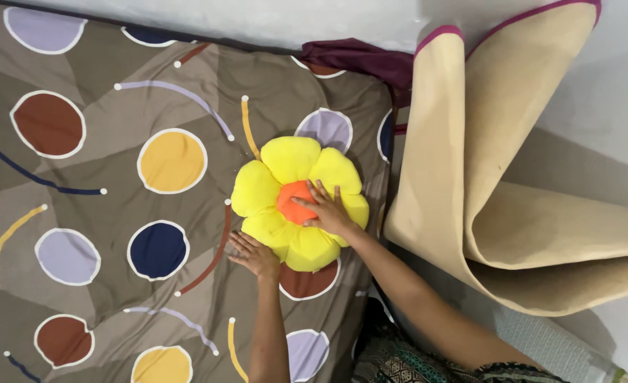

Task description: The person organizes bed linens by moving a pillow, beating the mattress with a broom, replacing pillowcases on two pillows, folding a patterned cloth, and placing a flower-shaped cushion on the bed.

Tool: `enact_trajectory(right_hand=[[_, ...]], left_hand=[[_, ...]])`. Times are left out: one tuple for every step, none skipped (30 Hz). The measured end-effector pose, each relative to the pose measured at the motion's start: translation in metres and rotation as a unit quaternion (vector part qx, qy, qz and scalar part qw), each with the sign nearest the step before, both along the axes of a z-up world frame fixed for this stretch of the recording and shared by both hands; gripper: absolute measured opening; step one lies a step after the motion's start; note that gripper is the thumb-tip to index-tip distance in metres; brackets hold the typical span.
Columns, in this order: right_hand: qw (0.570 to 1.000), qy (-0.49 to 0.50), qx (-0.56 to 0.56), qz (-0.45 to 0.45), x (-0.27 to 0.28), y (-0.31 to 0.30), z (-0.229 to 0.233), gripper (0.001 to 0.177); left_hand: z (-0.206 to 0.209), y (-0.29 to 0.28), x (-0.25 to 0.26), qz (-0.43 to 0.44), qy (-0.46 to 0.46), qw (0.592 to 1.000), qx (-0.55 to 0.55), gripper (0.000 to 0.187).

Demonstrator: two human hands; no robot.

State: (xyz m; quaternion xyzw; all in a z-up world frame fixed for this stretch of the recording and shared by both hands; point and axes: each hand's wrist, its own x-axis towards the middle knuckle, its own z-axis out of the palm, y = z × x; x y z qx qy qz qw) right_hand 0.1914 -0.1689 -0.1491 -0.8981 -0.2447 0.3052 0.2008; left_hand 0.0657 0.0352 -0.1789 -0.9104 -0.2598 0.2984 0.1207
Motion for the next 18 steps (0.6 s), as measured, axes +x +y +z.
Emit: enact_trajectory(right_hand=[[1.0, 0.008, 0.003, -0.001, 0.001, 0.002, -0.002, 0.085], [1.0, 0.007, 0.007, -0.002, 0.0, 0.002, -0.004, 0.085], [1.0, -0.004, 0.019, -0.008, 0.0, 0.003, -0.006, 0.085], [0.999, -0.015, 0.031, -0.014, 0.0, 0.002, -0.008, 0.084], [0.999, -0.017, 0.035, -0.022, 0.001, 0.003, -0.01, 0.084], [0.999, -0.025, 0.034, -0.013, 0.005, 0.004, -0.013, 0.085], [0.999, -0.026, 0.03, -0.005, -0.001, 0.003, -0.013, 0.085], [0.999, -0.02, 0.03, -0.016, -0.004, 0.004, -0.013, 0.085], [0.999, -0.017, 0.027, -0.013, 0.0, 0.005, -0.014, 0.084], [1.0, -0.014, 0.024, -0.011, 0.003, 0.006, -0.013, 0.083], [1.0, -0.015, 0.024, -0.012, 0.007, 0.008, -0.012, 0.083], [1.0, -0.018, -0.002, -0.014, 0.009, 0.01, -0.01, 0.08], [0.999, -0.019, -0.025, -0.011, 0.002, 0.011, -0.007, 0.077], [1.0, -0.019, -0.022, -0.008, -0.01, 0.009, -0.003, 0.077], [0.998, -0.055, -0.038, -0.018, -0.014, 0.007, 0.001, 0.075], [0.994, -0.09, -0.054, -0.029, -0.018, 0.006, 0.007, 0.073], [0.994, -0.097, -0.049, -0.025, -0.019, 0.001, 0.013, 0.073], [0.996, -0.05, -0.071, -0.038, -0.021, -0.006, 0.019, 0.072]], left_hand=[[0.004, 0.0, 0.001, -0.001, -0.001, 1.0, 0.004, 0.09], [0.011, -0.004, 0.001, -0.008, 0.008, 1.0, 0.008, 0.092], [0.018, -0.008, -0.001, -0.018, 0.017, 1.0, 0.013, 0.094], [0.026, -0.014, -0.006, -0.021, 0.015, 1.0, 0.017, 0.094], [0.034, -0.02, -0.013, -0.05, -0.025, 0.998, -0.015, 0.096], [0.042, -0.027, -0.015, -0.078, -0.063, 0.994, -0.048, 0.099], [0.052, -0.039, -0.021, -0.088, -0.057, 0.993, -0.049, 0.099], [0.06, -0.051, -0.023, -0.188, -0.137, 0.972, -0.006, 0.092], [0.065, -0.063, -0.023, -0.28, -0.221, 0.933, 0.033, 0.091], [0.072, -0.067, -0.023, -0.286, -0.22, 0.932, 0.03, 0.091], [0.076, -0.069, -0.018, -0.206, -0.107, 0.971, -0.063, 0.087], [0.078, -0.07, -0.018, -0.118, 0.008, 0.981, -0.153, 0.084], [0.081, -0.068, -0.022, -0.114, 0.008, 0.982, -0.151, 0.084], [0.084, -0.061, -0.023, -0.173, -0.072, 0.972, -0.142, 0.068], [0.085, -0.058, -0.018, -0.231, -0.157, 0.951, -0.129, 0.053], [0.086, -0.06, -0.02, -0.231, -0.161, 0.952, -0.124, 0.053], [0.086, -0.062, -0.029, -0.228, -0.221, 0.934, -0.164, 0.05], [0.088, -0.061, -0.039, -0.225, -0.279, 0.911, -0.204, 0.049]])
